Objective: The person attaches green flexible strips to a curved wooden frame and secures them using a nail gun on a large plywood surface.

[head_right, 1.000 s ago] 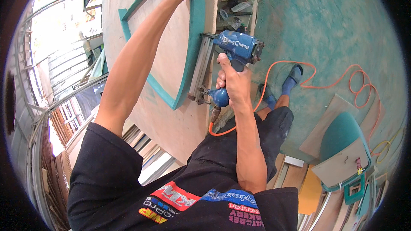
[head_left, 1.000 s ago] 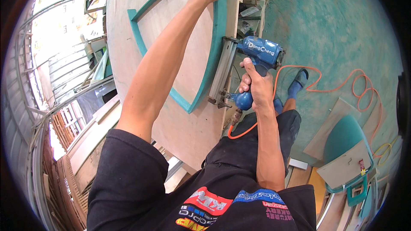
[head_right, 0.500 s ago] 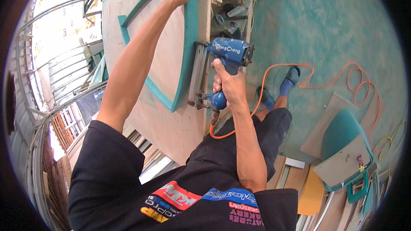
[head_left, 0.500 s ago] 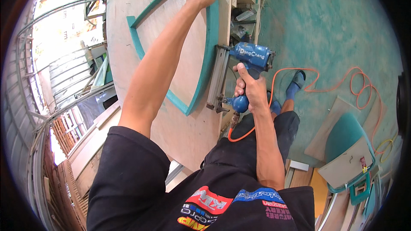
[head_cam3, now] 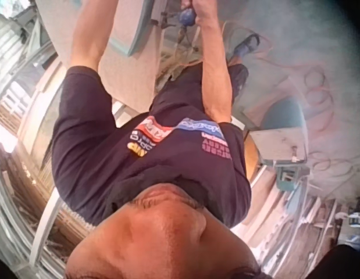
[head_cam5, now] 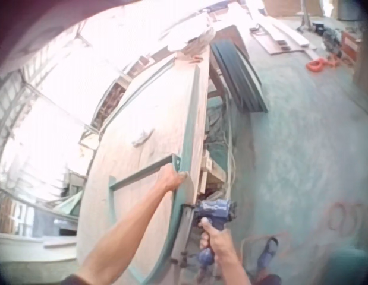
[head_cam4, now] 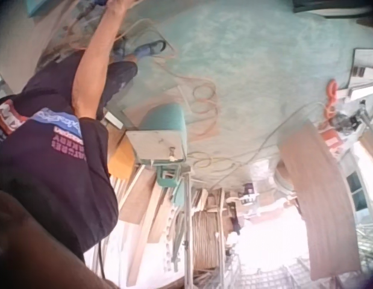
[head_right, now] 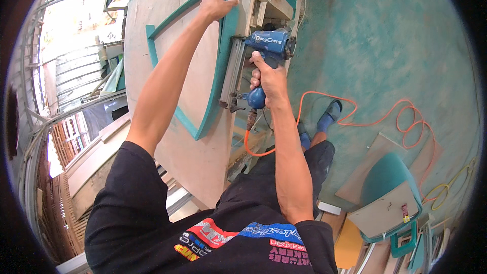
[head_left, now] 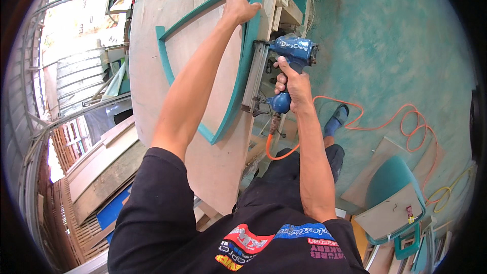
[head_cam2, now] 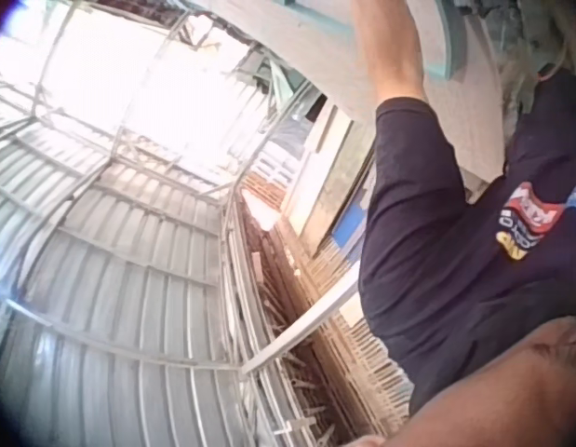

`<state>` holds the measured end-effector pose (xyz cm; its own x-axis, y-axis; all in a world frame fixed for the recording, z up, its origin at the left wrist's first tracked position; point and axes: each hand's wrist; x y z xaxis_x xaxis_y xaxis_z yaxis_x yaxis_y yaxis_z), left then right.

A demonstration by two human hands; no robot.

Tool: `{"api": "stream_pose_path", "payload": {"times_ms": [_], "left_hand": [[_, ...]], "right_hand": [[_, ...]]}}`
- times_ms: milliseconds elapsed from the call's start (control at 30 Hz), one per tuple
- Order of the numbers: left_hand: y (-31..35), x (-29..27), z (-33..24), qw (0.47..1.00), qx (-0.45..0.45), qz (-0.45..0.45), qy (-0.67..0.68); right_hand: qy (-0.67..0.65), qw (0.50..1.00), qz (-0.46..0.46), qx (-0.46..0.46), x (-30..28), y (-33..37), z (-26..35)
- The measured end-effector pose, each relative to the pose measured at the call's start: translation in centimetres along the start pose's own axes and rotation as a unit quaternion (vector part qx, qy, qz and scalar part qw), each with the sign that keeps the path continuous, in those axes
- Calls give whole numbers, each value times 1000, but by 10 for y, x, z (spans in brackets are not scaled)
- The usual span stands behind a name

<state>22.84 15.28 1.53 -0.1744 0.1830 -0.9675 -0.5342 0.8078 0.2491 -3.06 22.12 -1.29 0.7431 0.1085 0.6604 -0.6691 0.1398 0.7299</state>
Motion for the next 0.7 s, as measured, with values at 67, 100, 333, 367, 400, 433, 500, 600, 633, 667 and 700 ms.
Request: {"api": "stream_pose_path", "payload": {"times_ms": [67, 100, 333, 367, 400, 433, 500, 600, 633, 667, 700], "left_hand": [[-5, -2, -7, 999, -38, -33, -4], [-8, -4, -9, 998, -54, -29, 21], [-8, 1, 4, 988, -105, -27, 114], [-5, 0, 2, 987, -98, -35, 120], [-10, 5, 3, 989, -88, -39, 112], [-12, 9, 7, 990, -82, -44, 102], [-14, 14, 20, 993, -75, -49, 81], [-9, 15, 10, 996, -37, -63, 49], [-6, 16, 11, 996, -12, -82, 28], [-4, 17, 12, 995, 12, -101, 6], [-6, 16, 12, 995, 19, -96, 25]], "right_hand": [[9, 1000, -1, -3, 0, -2, 6], [13, 1000, -1, -4, 0, -3, 9], [34, 999, 3, 17, 0, -7, 18], [29, 999, 0, 18, 0, -7, 20], [25, 1000, -4, 18, 1, -7, 23], [22, 1000, -5, 22, 3, -7, 23], [29, 999, -4, 26, 6, -5, 23], [37, 999, -15, 20, 6, -2, 26], [38, 999, -18, 18, 8, -1, 26], [37, 999, -20, 22, 8, -1, 28], [35, 999, -23, 25, 9, 0, 29]]}}
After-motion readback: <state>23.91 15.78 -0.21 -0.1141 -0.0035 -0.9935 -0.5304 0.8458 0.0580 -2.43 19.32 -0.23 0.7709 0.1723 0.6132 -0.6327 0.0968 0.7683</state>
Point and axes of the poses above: each hand's wrist, its own y-axis away from the middle knuckle, its own x-axis out of the palm, z = x × y, and after that the axes turned 12 degrees about x, right-handed
